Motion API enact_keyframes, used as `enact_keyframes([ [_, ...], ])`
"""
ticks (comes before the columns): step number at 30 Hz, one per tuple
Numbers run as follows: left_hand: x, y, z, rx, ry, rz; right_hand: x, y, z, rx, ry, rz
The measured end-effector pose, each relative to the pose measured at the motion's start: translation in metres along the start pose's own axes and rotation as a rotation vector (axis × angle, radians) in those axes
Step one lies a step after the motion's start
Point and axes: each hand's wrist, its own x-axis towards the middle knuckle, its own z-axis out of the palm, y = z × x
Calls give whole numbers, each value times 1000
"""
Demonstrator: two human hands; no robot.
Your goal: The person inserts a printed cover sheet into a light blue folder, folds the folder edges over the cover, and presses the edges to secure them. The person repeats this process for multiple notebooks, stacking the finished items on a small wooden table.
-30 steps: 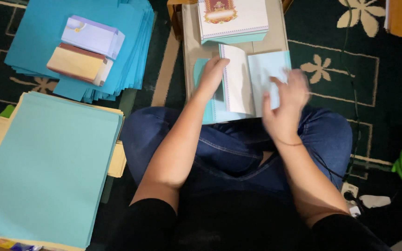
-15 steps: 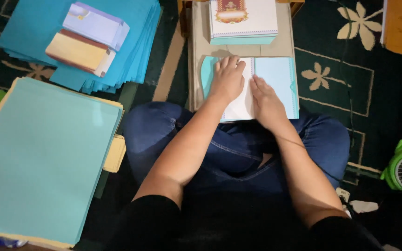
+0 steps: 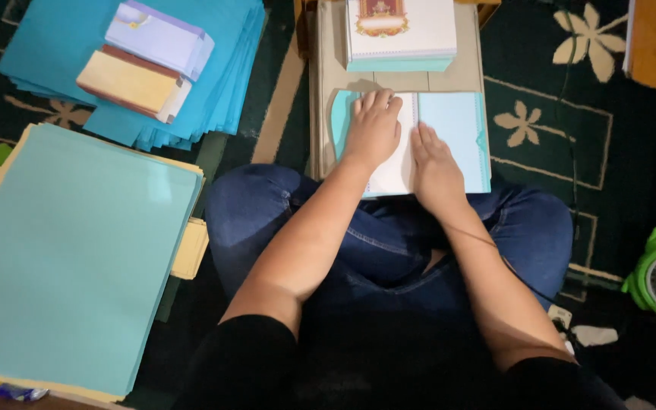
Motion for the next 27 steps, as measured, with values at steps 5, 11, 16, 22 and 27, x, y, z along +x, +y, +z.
enact_keyframes([
  [5, -1, 5, -14, -15, 0, 6, -51, -12, -7, -88, 92, -28],
  [11, -3, 9, -18, -17, -4, -9, -31, 14, -12, 528, -99, 223],
  [16, -1, 3, -8, 2, 15, -18, -22, 24, -32, 953, -189, 315],
  [22, -4, 15, -28, -50, 17, 80, -13, 15, -55, 822, -149, 199],
  [27, -14, 36, -95, -24, -19, 318, -7, 35, -100, 627, 236, 102],
])
